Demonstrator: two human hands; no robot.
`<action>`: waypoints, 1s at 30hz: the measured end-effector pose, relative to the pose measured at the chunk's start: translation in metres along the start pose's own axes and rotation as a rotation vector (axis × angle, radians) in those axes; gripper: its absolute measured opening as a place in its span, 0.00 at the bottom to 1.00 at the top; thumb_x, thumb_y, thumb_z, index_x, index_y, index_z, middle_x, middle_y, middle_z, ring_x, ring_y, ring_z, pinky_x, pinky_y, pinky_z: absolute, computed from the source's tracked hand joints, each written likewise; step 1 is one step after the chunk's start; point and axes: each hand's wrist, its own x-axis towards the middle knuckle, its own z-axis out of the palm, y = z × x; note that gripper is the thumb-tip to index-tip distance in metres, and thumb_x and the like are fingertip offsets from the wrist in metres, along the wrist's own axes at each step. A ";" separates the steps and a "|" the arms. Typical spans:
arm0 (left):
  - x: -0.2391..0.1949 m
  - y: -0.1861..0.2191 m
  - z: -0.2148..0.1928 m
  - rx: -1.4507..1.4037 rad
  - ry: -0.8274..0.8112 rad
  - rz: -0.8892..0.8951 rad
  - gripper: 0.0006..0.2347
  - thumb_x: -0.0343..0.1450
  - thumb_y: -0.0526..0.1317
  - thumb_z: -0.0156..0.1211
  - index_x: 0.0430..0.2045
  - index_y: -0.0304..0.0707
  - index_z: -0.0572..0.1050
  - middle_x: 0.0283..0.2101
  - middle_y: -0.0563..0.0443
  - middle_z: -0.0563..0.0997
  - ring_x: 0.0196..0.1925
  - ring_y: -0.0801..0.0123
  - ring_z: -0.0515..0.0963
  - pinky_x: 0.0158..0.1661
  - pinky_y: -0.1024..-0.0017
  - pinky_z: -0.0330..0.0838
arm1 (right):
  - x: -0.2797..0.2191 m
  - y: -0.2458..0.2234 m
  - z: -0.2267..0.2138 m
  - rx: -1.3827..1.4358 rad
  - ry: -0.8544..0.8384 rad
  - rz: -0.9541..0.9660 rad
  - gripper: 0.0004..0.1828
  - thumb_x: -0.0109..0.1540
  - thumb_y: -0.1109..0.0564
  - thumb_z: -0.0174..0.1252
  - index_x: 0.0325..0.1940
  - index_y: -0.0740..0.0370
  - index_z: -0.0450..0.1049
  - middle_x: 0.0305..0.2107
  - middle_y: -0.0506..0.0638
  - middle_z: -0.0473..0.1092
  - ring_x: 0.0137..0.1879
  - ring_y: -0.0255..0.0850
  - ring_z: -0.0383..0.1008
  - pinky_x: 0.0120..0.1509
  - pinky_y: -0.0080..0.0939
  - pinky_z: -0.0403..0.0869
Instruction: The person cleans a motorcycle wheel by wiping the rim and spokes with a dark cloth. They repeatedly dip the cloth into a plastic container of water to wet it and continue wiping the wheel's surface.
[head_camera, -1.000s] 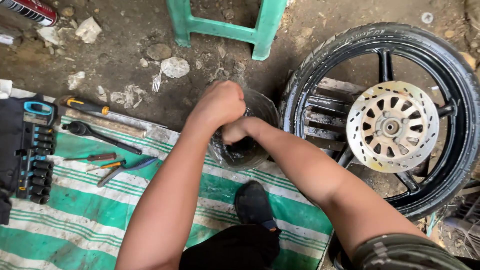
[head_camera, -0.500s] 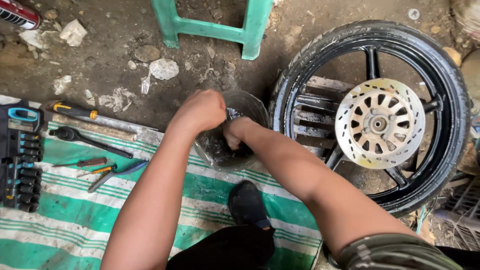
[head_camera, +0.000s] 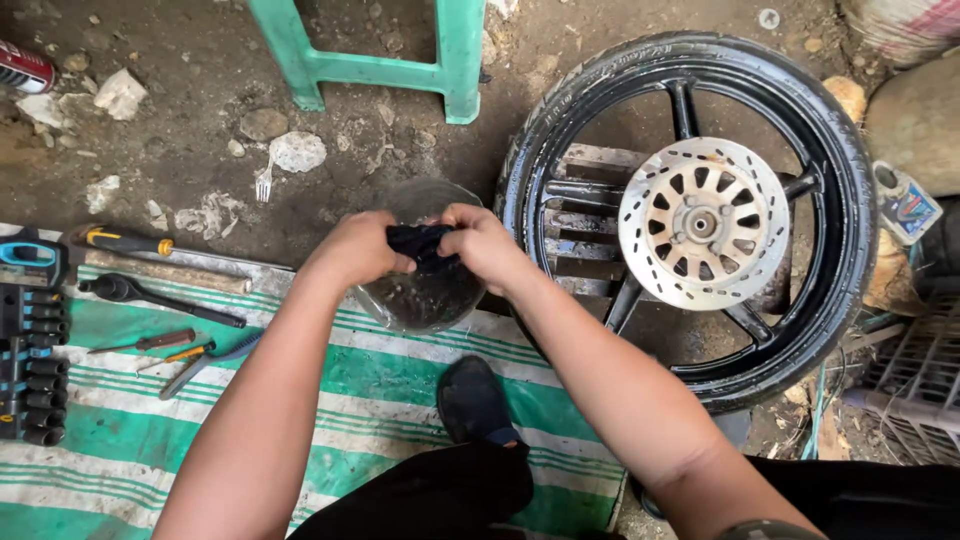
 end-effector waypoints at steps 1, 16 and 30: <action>0.001 -0.004 0.001 0.002 0.005 0.003 0.26 0.68 0.43 0.78 0.59 0.28 0.82 0.56 0.21 0.86 0.65 0.33 0.83 0.62 0.44 0.79 | -0.009 -0.008 -0.001 -0.001 0.001 -0.006 0.12 0.51 0.61 0.67 0.39 0.57 0.81 0.31 0.49 0.72 0.39 0.45 0.75 0.35 0.49 0.74; 0.070 -0.055 0.065 -0.335 0.183 -0.028 0.16 0.61 0.38 0.78 0.41 0.39 0.84 0.33 0.44 0.87 0.32 0.58 0.91 0.35 0.64 0.85 | -0.001 0.028 0.049 0.343 0.372 0.148 0.16 0.61 0.62 0.62 0.54 0.58 0.77 0.41 0.62 0.72 0.49 0.59 0.79 0.40 0.60 0.82; 0.066 -0.037 0.030 -0.405 0.104 0.016 0.11 0.69 0.29 0.63 0.43 0.29 0.87 0.37 0.39 0.88 0.28 0.63 0.85 0.27 0.66 0.84 | -0.116 -0.126 -0.095 0.148 -0.018 0.040 0.23 0.50 0.74 0.58 0.47 0.66 0.84 0.39 0.65 0.70 0.39 0.60 0.79 0.33 0.65 0.91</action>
